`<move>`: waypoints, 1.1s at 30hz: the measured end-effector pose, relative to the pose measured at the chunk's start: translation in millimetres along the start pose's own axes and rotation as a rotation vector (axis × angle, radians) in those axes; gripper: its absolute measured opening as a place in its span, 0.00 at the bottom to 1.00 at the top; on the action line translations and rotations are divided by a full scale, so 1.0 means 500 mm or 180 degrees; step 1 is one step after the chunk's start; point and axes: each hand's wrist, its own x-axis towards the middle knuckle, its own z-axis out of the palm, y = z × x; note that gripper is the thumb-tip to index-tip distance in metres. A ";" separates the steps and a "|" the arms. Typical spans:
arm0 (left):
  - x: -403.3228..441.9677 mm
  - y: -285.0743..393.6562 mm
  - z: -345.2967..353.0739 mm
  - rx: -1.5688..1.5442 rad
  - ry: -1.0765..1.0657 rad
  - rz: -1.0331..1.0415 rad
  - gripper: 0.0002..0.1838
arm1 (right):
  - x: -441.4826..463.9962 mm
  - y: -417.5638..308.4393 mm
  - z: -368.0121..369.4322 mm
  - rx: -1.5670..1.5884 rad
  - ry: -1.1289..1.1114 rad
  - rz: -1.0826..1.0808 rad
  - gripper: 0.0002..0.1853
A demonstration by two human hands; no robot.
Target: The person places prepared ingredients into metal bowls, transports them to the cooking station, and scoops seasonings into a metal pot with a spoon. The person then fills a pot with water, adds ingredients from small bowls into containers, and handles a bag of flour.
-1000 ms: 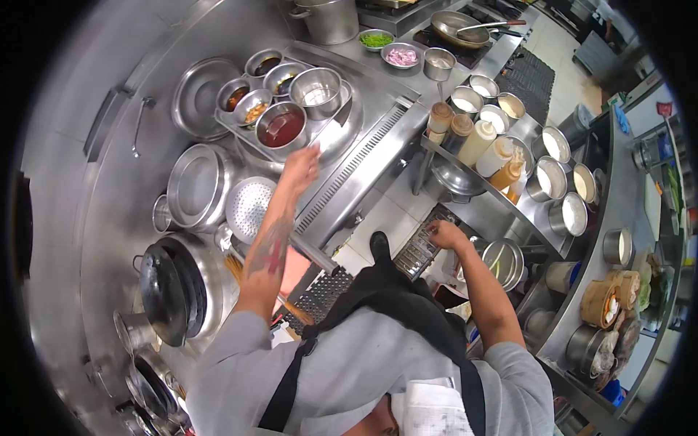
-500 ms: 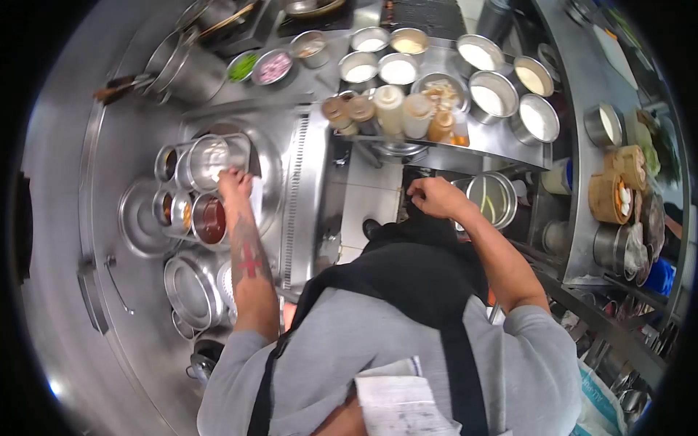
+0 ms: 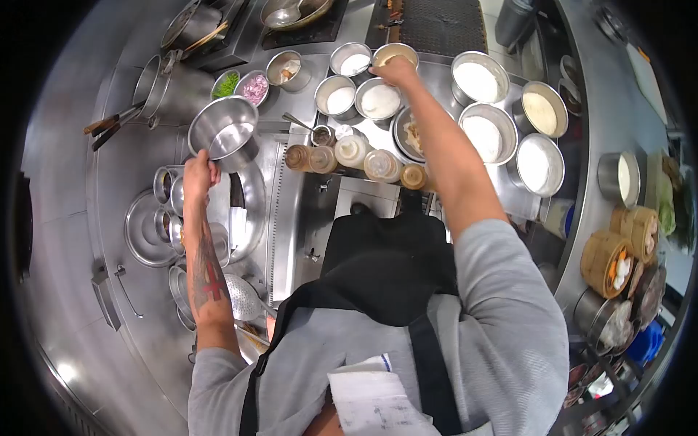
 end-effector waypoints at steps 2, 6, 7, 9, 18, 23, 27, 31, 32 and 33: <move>0.041 0.010 0.013 0.0915 0.0355 0.0284 0.28 | 0.049 -0.030 0.053 0.0614 0.0494 0.0044 0.22; 0.083 0.014 0.036 0.1687 0.0901 0.0458 0.24 | 0.066 -0.113 0.081 -0.0301 0.0873 -0.0531 0.16; 0.095 0.005 0.039 0.1600 0.1031 0.0537 0.23 | 0.059 -0.122 0.075 -0.0320 0.0843 -0.0510 0.16; 0.111 -0.015 0.034 0.1407 0.0897 0.0614 0.21 | 0.036 -0.140 0.031 -0.0502 0.0756 -0.1119 0.14; 0.161 -0.120 -0.015 -0.1172 0.0354 0.0476 0.13 | 0.012 -0.118 -0.058 0.0281 0.0637 0.0050 0.15; 0.182 -0.116 -0.013 -0.1365 0.0222 0.0232 0.13 | 0.041 -0.153 -0.053 0.0223 0.0500 0.0169 0.15; 0.197 -0.117 0.022 -0.1554 0.0126 0.0248 0.13 | 0.086 -0.134 -0.011 -0.0481 0.0877 -0.0293 0.15; 0.204 -0.097 0.064 -0.1521 0.0095 0.0292 0.13 | 0.110 -0.102 0.035 0.0165 0.0327 0.0112 0.14; 0.205 -0.089 0.071 -0.1550 0.0078 0.0284 0.13 | 0.118 -0.081 0.032 0.0449 0.0256 0.0113 0.15; 0.204 -0.078 0.077 -0.1552 0.0079 0.0285 0.13 | 0.112 -0.079 0.016 0.0448 0.0256 0.0111 0.15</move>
